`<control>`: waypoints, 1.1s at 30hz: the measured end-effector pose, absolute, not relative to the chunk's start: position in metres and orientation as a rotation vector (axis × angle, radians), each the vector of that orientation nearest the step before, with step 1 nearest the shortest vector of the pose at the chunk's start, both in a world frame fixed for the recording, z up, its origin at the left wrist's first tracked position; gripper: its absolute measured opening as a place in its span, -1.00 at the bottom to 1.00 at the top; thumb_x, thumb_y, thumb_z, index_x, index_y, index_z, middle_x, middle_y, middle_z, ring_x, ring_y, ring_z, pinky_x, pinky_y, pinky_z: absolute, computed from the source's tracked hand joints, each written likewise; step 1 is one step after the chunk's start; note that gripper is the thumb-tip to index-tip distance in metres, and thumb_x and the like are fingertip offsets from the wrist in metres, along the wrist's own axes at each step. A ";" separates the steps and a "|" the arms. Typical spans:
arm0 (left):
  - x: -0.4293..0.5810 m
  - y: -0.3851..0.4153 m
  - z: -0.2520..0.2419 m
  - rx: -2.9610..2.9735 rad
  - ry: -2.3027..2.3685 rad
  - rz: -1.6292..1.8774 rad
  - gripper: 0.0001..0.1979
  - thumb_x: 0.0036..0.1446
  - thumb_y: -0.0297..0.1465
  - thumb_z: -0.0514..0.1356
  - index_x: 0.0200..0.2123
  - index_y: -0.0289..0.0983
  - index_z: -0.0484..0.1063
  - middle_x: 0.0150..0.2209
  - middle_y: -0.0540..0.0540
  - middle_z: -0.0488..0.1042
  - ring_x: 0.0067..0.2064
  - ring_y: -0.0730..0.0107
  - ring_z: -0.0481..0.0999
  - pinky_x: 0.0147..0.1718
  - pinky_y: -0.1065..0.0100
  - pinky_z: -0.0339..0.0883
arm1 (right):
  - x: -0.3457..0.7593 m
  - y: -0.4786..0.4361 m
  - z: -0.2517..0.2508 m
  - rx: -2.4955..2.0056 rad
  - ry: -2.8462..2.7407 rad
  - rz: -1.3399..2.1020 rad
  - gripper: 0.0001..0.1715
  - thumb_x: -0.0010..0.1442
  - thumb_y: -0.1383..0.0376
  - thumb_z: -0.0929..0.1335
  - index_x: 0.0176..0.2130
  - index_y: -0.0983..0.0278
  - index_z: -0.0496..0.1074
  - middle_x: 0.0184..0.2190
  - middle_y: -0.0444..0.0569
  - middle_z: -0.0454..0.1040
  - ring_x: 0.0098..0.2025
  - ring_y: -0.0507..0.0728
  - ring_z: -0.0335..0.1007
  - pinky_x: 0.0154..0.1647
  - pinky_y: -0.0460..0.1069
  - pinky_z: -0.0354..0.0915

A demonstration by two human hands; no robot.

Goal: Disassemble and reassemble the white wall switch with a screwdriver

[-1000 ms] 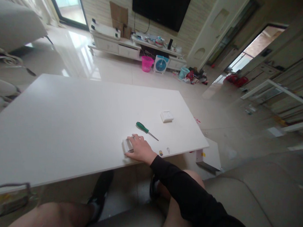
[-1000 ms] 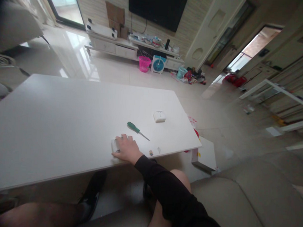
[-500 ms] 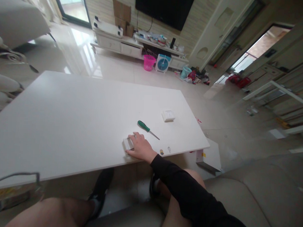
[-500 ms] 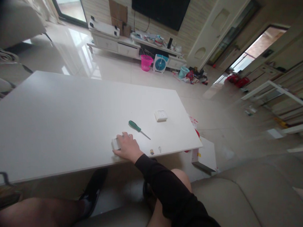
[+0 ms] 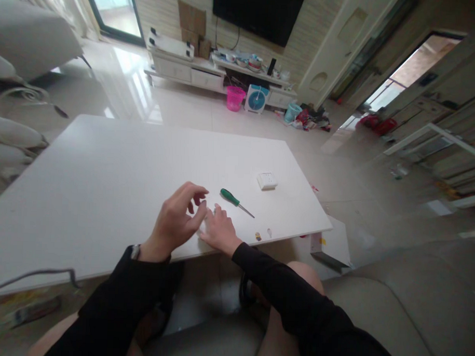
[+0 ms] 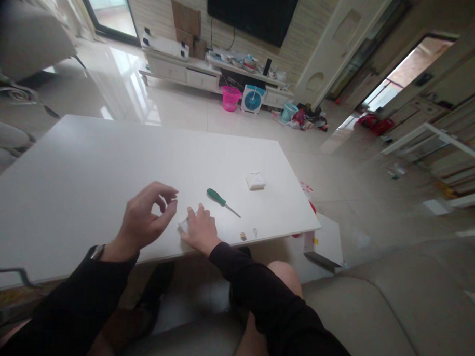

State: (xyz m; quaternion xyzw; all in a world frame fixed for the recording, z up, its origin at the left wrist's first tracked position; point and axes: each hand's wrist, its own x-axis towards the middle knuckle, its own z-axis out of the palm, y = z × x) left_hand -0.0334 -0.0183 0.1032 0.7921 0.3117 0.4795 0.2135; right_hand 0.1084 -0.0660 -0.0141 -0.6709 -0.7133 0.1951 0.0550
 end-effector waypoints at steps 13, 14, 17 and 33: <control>-0.052 0.014 0.084 1.773 1.226 1.221 -0.83 0.10 -0.48 0.16 -0.19 -0.25 0.43 -0.26 -0.06 0.52 -0.33 0.38 0.50 -0.45 0.38 0.32 | 0.204 -0.042 0.017 -2.243 -1.616 0.351 0.08 -0.01 0.06 0.50 0.36 0.25 0.11 0.14 0.17 0.36 0.21 0.32 0.31 0.21 0.17 0.29; -0.051 0.012 0.085 1.776 1.213 1.211 -0.83 0.11 -0.47 0.16 -0.19 -0.24 0.42 -0.25 -0.07 0.52 -0.33 0.38 0.50 -0.45 0.38 0.32 | 0.226 -0.039 0.020 -2.308 -1.557 0.333 0.10 -0.03 0.07 0.50 0.37 0.28 0.11 0.15 0.20 0.36 0.22 0.33 0.31 0.21 0.15 0.29; -0.050 0.008 0.085 1.820 1.179 1.174 -0.83 0.12 -0.47 0.15 -0.19 -0.24 0.42 -0.23 -0.07 0.52 -0.33 0.38 0.49 -0.43 0.36 0.34 | 0.288 -0.039 0.022 -2.520 -1.443 0.371 0.13 -0.07 0.14 0.52 0.37 0.29 0.12 0.18 0.24 0.34 0.20 0.31 0.36 0.20 0.09 0.28; -0.040 0.010 0.071 1.916 1.135 1.066 -0.83 0.16 -0.50 0.13 -0.17 -0.22 0.40 -0.20 -0.06 0.50 -0.30 0.38 0.49 -0.36 0.33 0.36 | 0.370 -0.018 -0.016 -2.651 -1.386 0.535 0.00 0.03 0.21 0.48 0.41 0.22 0.26 0.15 0.16 0.35 -0.05 0.18 0.48 0.11 -0.02 0.29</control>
